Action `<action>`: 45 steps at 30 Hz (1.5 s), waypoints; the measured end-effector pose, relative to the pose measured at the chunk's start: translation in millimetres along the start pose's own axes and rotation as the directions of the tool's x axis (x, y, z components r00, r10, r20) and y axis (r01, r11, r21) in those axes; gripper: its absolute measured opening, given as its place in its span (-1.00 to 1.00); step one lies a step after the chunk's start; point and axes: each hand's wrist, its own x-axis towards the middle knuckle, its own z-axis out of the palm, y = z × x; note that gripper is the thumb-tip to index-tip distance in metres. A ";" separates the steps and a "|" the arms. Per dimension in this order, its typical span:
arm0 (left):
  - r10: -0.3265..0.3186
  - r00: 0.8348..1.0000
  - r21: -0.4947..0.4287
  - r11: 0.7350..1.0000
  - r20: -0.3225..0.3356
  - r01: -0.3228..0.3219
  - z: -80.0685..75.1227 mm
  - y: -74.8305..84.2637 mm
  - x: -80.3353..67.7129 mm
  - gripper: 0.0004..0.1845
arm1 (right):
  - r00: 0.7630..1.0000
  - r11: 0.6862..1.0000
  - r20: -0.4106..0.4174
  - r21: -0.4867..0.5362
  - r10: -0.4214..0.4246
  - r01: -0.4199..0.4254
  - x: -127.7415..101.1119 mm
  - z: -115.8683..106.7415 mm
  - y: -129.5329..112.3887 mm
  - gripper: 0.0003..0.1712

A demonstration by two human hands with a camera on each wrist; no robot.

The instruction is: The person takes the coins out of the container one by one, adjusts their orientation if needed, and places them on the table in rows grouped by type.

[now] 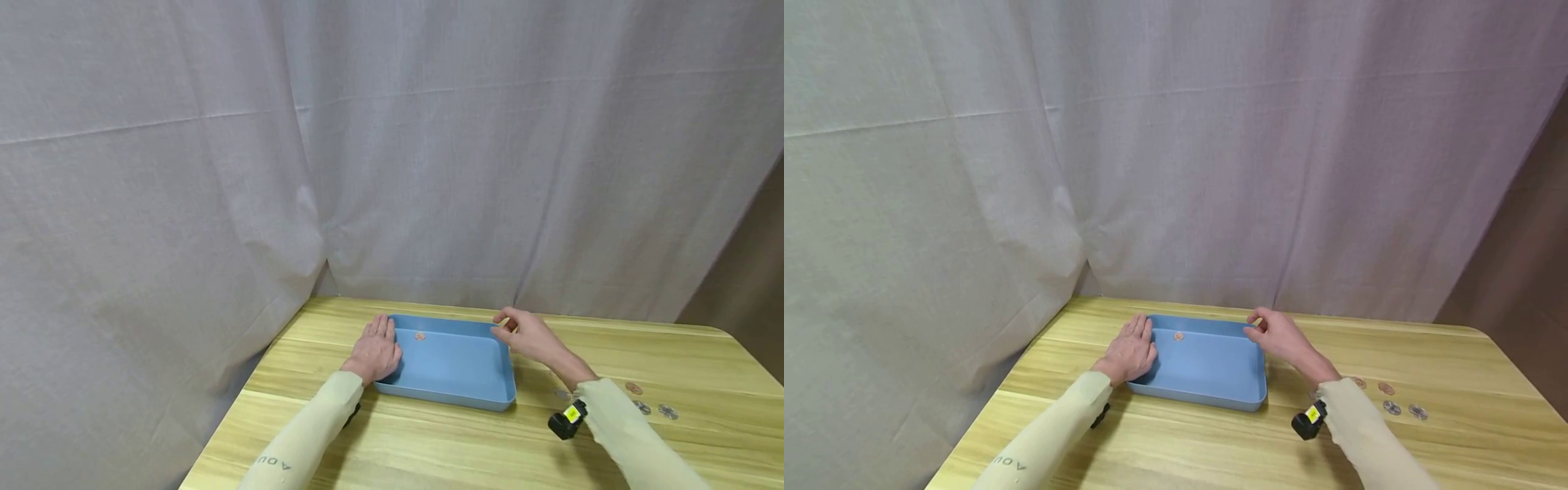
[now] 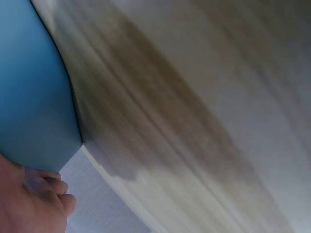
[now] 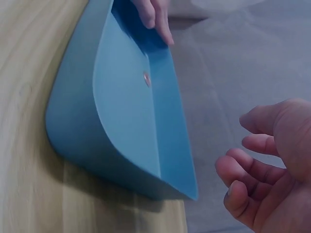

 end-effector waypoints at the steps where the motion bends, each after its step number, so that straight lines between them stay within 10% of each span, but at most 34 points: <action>1: 0.000 1.000 0.000 1.000 0.001 0.000 0.0 -0.1 0.0 -0.33 | 1.000 1.000 0.005 0.004 -0.003 0.003 1.4 3.3 -1.9 -0.65; 26: 0.019 1.000 -0.005 1.000 0.002 -0.019 -0.6 -3.5 -1.7 -0.33 | 0.999 0.994 0.048 0.105 0.025 -0.030 50.4 98.1 -33.7 -0.66; 45: 0.013 1.000 -0.007 1.000 -0.004 -0.013 -0.3 -4.2 -2.3 -0.33 | 0.991 0.985 -0.055 -0.118 0.121 -0.126 77.9 150.9 -42.4 -0.78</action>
